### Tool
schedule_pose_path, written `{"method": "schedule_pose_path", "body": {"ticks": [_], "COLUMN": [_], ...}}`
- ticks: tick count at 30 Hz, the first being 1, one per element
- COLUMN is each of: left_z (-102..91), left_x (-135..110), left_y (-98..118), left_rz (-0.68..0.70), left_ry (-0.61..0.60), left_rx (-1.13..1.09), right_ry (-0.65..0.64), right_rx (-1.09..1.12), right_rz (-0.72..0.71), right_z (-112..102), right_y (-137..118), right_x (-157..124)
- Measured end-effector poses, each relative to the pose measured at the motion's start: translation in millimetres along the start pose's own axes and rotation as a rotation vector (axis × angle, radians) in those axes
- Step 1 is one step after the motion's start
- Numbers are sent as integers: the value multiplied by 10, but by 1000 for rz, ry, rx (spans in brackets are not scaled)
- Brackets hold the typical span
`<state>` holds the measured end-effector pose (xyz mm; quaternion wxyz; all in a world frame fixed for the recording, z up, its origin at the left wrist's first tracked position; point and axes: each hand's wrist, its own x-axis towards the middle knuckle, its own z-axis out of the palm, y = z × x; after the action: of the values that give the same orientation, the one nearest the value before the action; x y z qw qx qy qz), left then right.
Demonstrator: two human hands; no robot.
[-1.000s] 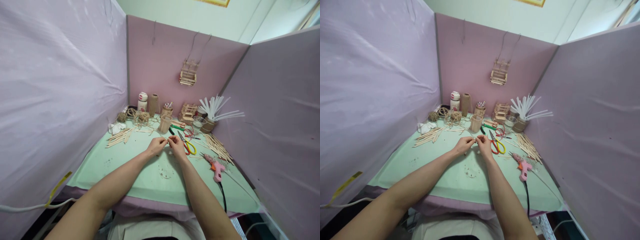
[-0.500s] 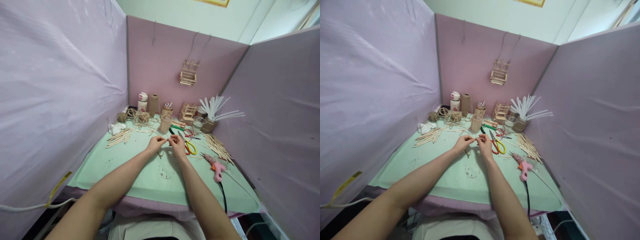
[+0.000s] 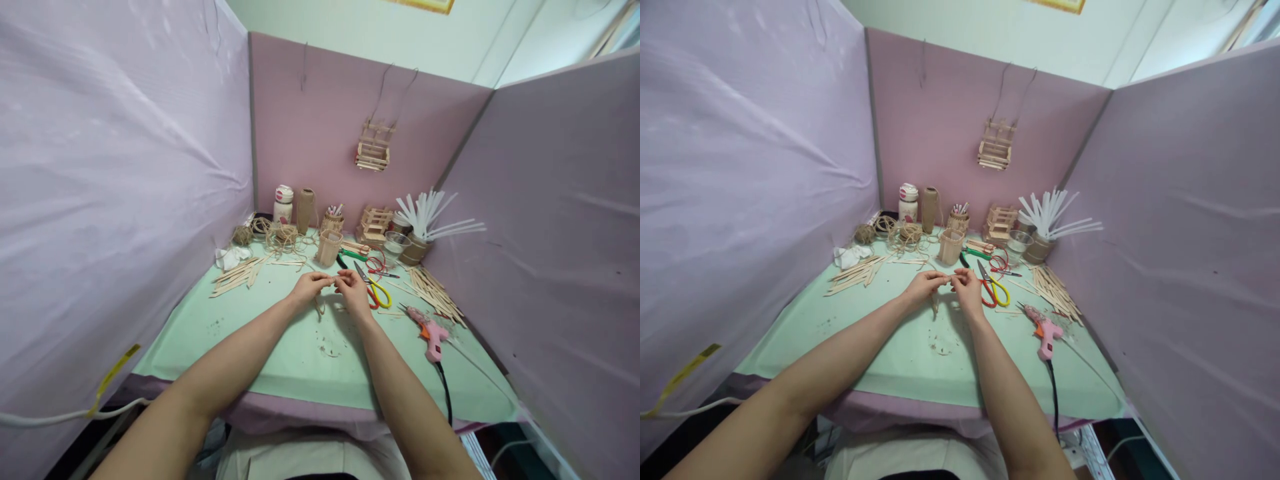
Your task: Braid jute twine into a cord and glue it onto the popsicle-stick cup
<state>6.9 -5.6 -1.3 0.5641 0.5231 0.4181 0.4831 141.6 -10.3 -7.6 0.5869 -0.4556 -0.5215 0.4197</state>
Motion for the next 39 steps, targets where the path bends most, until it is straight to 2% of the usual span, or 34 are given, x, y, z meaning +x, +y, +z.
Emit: {"method": "schedule_pose_path", "body": {"ticks": [6,9,12,20,26,36,39], "left_z": [-4,-20,-23,-7,-8,37,43], "left_x": [33,52,60,54,34,-50,-50], "left_y": [-57,-63,-61,-94,-72,30,56], "left_rz": [7,69,160,347,400,353,295], "left_ry": [71,164,218,196,191,207,210], "left_rx": [-24,25,101,257,345,409,316], "right_ry": [52,116,101,67,65,29,13], "right_rx": [-219,-311,-367,-341,-332,-348,-357], "right_rz": [-143,-250,-305,-270,-240,-211,-218], "right_z": [4,8,16,13,21,27,35], "right_y": [-18,-67,-88,-55,-56,-5,-9], "right_x": [-12,-41,-62,-46,-48,-37,-47]}}
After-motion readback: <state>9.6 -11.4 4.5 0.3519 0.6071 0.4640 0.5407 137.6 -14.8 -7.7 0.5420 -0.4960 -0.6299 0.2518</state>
